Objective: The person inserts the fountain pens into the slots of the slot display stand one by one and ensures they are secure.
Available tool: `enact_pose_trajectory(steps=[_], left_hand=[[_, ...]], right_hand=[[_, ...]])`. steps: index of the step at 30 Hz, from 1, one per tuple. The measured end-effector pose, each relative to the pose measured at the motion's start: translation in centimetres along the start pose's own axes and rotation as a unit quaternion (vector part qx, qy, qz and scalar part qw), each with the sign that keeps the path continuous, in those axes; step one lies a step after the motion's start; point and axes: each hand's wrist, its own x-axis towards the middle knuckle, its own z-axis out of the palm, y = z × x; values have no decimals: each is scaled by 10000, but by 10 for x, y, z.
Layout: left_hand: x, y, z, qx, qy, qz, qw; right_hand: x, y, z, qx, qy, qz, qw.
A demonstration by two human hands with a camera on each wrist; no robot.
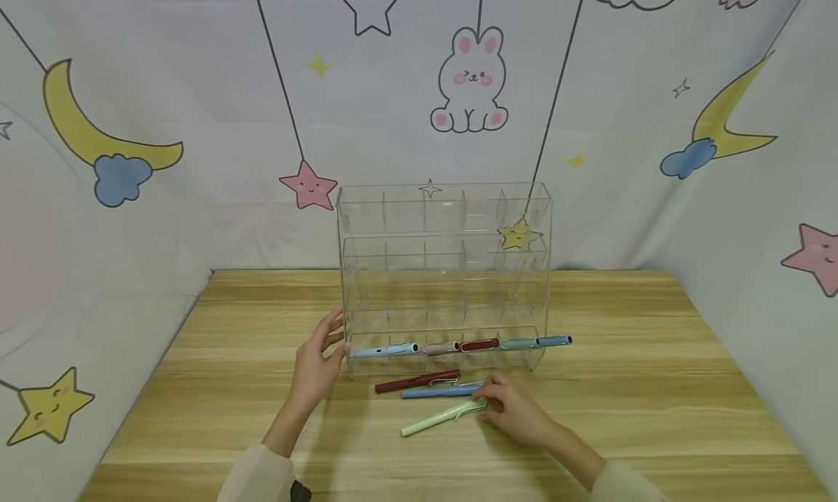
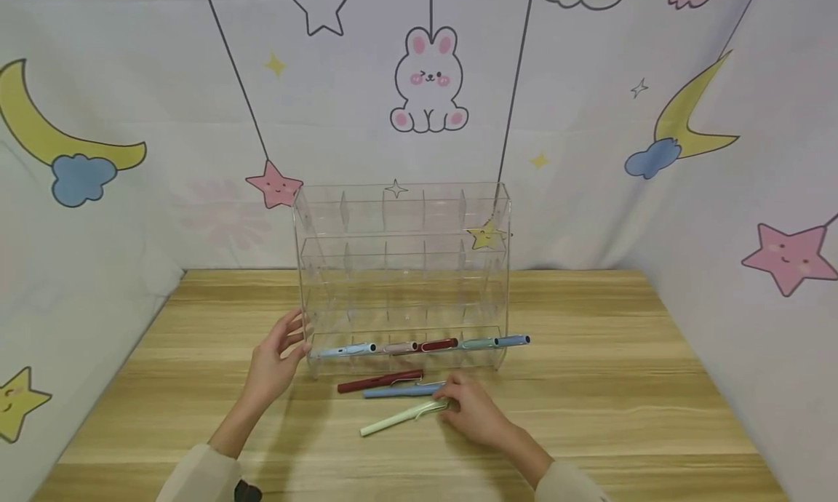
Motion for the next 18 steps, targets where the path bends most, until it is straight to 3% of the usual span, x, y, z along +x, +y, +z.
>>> enact_pose_trajectory(steps=[10, 18], left_hand=[[0, -1, -1, 35, -14, 15, 10000], [-1, 1, 0, 40, -4, 2, 10000]], right_hand=[[-2, 0, 8, -3, 121, -159, 9998], [-3, -4, 10, 386, -58, -211, 9990]])
